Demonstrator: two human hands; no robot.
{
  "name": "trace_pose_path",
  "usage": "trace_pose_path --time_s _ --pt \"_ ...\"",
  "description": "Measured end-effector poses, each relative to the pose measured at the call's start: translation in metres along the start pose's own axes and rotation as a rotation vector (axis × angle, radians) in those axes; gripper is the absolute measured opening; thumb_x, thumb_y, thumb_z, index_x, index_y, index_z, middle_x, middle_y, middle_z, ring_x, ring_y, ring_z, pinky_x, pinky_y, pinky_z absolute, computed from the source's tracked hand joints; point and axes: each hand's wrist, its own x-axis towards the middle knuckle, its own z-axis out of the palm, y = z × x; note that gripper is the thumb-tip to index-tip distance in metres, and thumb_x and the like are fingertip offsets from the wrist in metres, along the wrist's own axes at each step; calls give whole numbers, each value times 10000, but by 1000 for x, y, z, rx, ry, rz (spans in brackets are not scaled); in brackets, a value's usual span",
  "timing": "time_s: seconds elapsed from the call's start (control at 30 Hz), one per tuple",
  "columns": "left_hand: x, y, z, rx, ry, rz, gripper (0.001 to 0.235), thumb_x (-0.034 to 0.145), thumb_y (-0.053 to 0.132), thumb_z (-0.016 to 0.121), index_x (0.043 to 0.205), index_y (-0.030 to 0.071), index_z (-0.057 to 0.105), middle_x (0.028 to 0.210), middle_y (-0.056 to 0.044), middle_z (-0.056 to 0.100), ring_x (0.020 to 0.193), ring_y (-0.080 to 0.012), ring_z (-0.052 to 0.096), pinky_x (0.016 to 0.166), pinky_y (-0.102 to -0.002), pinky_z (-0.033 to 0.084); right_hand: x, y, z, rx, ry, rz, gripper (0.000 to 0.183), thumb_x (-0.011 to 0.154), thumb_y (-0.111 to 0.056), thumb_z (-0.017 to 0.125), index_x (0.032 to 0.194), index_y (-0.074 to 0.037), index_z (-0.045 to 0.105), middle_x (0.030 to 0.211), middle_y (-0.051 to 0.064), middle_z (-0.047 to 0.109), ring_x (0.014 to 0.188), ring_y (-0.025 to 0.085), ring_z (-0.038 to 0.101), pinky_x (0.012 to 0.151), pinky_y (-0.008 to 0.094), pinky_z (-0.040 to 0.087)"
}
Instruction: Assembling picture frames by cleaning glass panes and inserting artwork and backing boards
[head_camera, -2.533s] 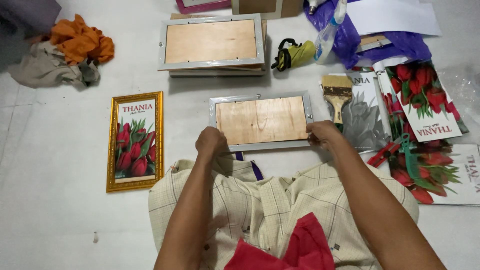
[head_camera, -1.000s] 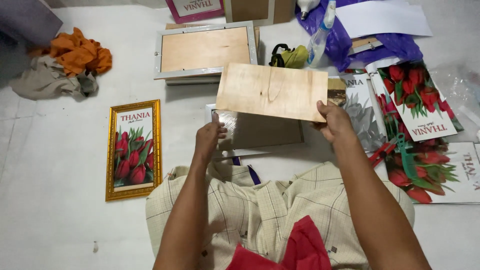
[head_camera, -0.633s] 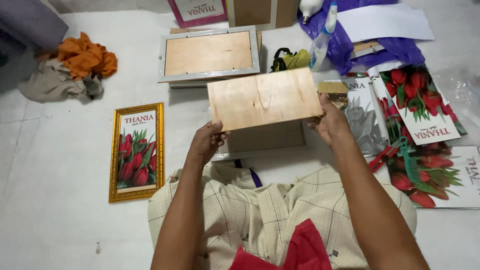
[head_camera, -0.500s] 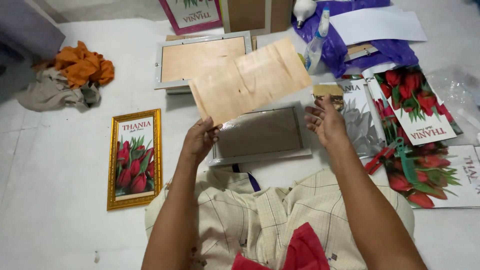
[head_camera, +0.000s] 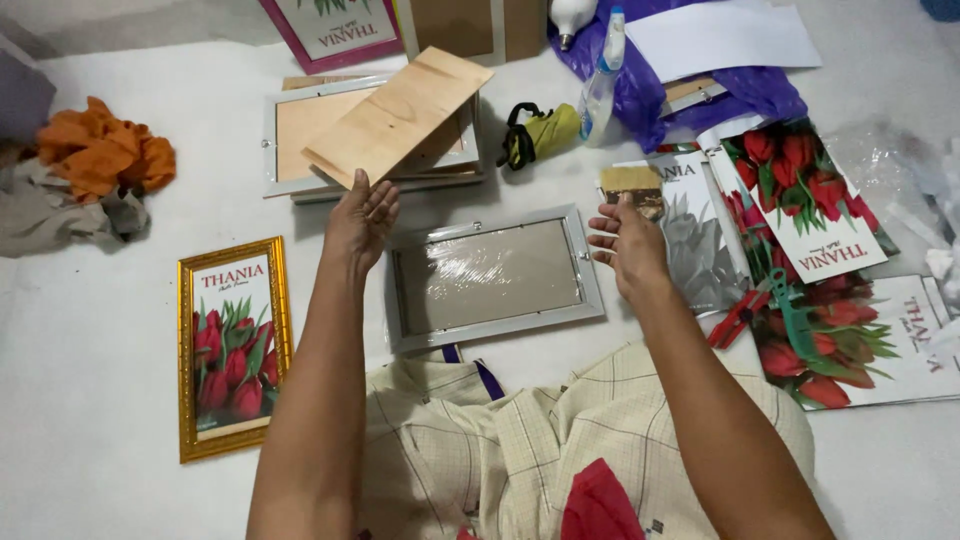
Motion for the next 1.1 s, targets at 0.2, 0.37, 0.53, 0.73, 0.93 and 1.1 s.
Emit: trace_pose_path --time_s 0.2,0.37,0.53,0.73,0.93,1.1 --pt "-67 3 -15 534 7 7 953 967 374 779 1581 -61 194 1393 -337 560 1175 -362 689 985 -433 594 -16 -4 7 -241 105 -60 420 1031 -464 551 1207 -96 652 940 69 741 699 169 722 488 246 559" --pt "-111 -36 -63 1074 -48 -74 714 954 448 732 1469 6 508 1258 -230 676 1107 -339 688 895 -446 601 27 51 -15 -682 89 -137 380 923 -475 679 1154 -179 734 956 69 751 885 270 738 641 376 596" --pt "-121 -67 -72 1847 17 -115 749 901 577 662 1388 18 559 1246 -251 646 1190 -430 641 954 -535 556 64 91 -34 -1247 82 -128 529 793 -645 613 1215 -340 708 1162 -18 728 1291 260 597 1051 518 432" --pt "-95 -87 -76 1583 34 -271 808 932 457 704 1404 -128 408 1311 -340 588 1263 -492 591 1031 -573 507 41 96 -36 -1184 15 -106 644 793 -334 642 1333 15 675 1297 266 676 1258 465 605 989 581 507" --pt "-66 -104 -104 1499 70 -219 653 807 430 777 1184 -95 685 1084 -304 715 1107 -492 681 896 -560 573 17 83 -29 -1112 -49 -154 625 767 -371 696 1253 20 725 1261 287 700 1258 470 606 1035 559 497" --pt "-69 -104 -95 1514 -99 -160 706 927 446 671 1413 -57 572 1324 -308 637 1308 -488 568 1046 -589 499 16 59 -39 -1224 7 -24 738 720 -381 674 1334 29 675 1339 266 675 1293 429 599 1015 547 498"
